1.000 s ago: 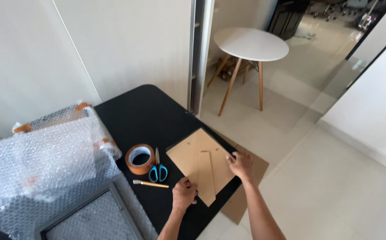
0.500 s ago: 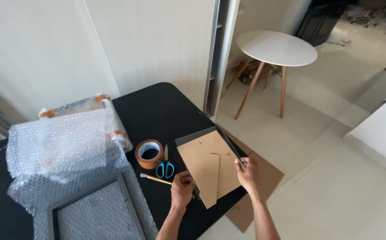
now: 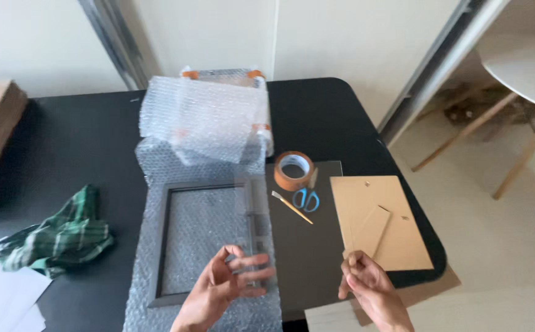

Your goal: The person places a picture frame and its cardboard backing onto a sheet of bubble wrap, folds the wrap around the frame, and secures it with tape.

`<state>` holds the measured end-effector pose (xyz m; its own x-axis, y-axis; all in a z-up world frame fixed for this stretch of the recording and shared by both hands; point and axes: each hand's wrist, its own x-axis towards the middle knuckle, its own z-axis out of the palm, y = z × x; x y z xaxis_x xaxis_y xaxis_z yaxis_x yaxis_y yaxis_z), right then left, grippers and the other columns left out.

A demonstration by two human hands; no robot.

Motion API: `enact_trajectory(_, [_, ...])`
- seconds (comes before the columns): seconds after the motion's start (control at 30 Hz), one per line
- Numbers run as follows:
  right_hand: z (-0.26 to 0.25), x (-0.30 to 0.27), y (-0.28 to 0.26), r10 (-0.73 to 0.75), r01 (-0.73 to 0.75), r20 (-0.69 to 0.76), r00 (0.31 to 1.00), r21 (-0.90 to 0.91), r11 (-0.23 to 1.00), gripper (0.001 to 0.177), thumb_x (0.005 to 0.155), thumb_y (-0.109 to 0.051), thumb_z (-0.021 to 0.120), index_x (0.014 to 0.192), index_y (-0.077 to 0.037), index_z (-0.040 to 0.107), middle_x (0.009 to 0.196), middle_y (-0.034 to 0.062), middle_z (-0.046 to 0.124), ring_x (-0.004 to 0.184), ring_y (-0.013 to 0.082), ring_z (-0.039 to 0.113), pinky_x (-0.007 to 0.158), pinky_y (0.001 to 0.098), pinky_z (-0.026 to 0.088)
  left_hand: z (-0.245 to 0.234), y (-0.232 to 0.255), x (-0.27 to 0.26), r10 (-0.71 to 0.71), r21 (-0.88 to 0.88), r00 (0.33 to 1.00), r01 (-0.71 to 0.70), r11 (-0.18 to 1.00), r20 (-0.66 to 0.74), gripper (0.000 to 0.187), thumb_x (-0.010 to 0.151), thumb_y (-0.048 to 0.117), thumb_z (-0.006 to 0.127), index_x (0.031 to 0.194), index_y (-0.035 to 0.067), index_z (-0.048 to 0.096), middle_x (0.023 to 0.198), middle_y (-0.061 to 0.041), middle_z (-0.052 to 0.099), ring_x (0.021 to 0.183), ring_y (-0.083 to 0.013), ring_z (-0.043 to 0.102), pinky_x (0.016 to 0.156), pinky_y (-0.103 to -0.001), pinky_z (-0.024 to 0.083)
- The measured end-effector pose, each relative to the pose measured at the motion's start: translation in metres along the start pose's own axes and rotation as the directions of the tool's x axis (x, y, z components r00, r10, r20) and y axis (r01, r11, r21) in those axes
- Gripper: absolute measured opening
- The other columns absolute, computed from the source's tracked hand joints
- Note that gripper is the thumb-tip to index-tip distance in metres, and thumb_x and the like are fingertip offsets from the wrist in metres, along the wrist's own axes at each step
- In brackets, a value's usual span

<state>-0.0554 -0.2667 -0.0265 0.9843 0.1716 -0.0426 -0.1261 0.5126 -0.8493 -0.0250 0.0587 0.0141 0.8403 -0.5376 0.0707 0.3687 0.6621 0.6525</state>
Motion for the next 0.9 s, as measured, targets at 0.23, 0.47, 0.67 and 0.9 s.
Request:
enact_trajectory(0.23, [0.055, -0.006, 0.014, 0.176, -0.176, 0.001, 0.984, -0.004, 0.984, 0.027, 0.079, 0.006, 0.068, 0.093, -0.004, 0.047, 0.081, 0.0152, 0.052, 0.06, 0.03, 0.061, 0.06, 0.0389, 0.05, -0.001, 0.035, -0.06, 0.03, 0.08, 0.983, -0.015, 0.997, -0.181, 0.061, 0.084, 0.008, 0.064, 0.138, 0.002, 0.038, 0.118, -0.023, 0.061, 0.104, -0.0389, 0.066, 0.082, -0.049, 0.058])
enact_trajectory(0.47, [0.117, 0.026, 0.037, 0.046, -0.185, -0.26, 0.965, -0.541, 0.82, 0.044, 0.071, 0.001, 0.077, 0.109, -0.004, 0.055, 0.096, 0.0144, 0.074, 0.091, 0.0225, 0.076, 0.088, 0.0306, 0.057, -0.005, 0.067, -0.056, -0.036, 0.14, 0.822, 0.14, 0.98, -0.569, 0.05, 0.086, 0.025, 0.049, 0.134, 0.01, 0.046, 0.112, -0.026, 0.07, 0.093, -0.0408, 0.071, 0.067, -0.047, 0.06])
enact_trajectory(0.67, [0.23, 0.072, 0.038, -0.05, 0.569, 0.577, 0.815, -0.814, -0.113, 0.066, 0.094, -0.053, 0.036, 0.143, -0.009, 0.036, 0.152, 0.0128, 0.031, 0.142, 0.0311, 0.022, 0.111, 0.0501, 0.02, -0.029, 0.086, -0.05, 0.058, 0.255, 0.765, 0.14, 0.957, -0.641, 0.051, 0.087, 0.03, 0.048, 0.136, 0.014, 0.047, 0.112, -0.02, 0.071, 0.087, -0.0333, 0.073, 0.057, -0.035, 0.058])
enact_trajectory(0.9, [0.212, 0.187, 0.047, 0.226, 0.507, 0.457, 0.86, -0.717, -0.478, 0.074, 0.091, -0.062, 0.013, 0.147, -0.013, 0.017, 0.157, 0.0068, 0.007, 0.145, 0.0265, 0.003, 0.113, 0.0529, 0.003, -0.047, 0.104, -0.06, 0.046, 0.155, 0.758, 0.073, 0.985, -0.65, 0.047, 0.089, 0.027, 0.05, 0.132, 0.008, 0.05, 0.1, -0.021, 0.071, 0.079, -0.0356, 0.071, 0.053, -0.039, 0.056])
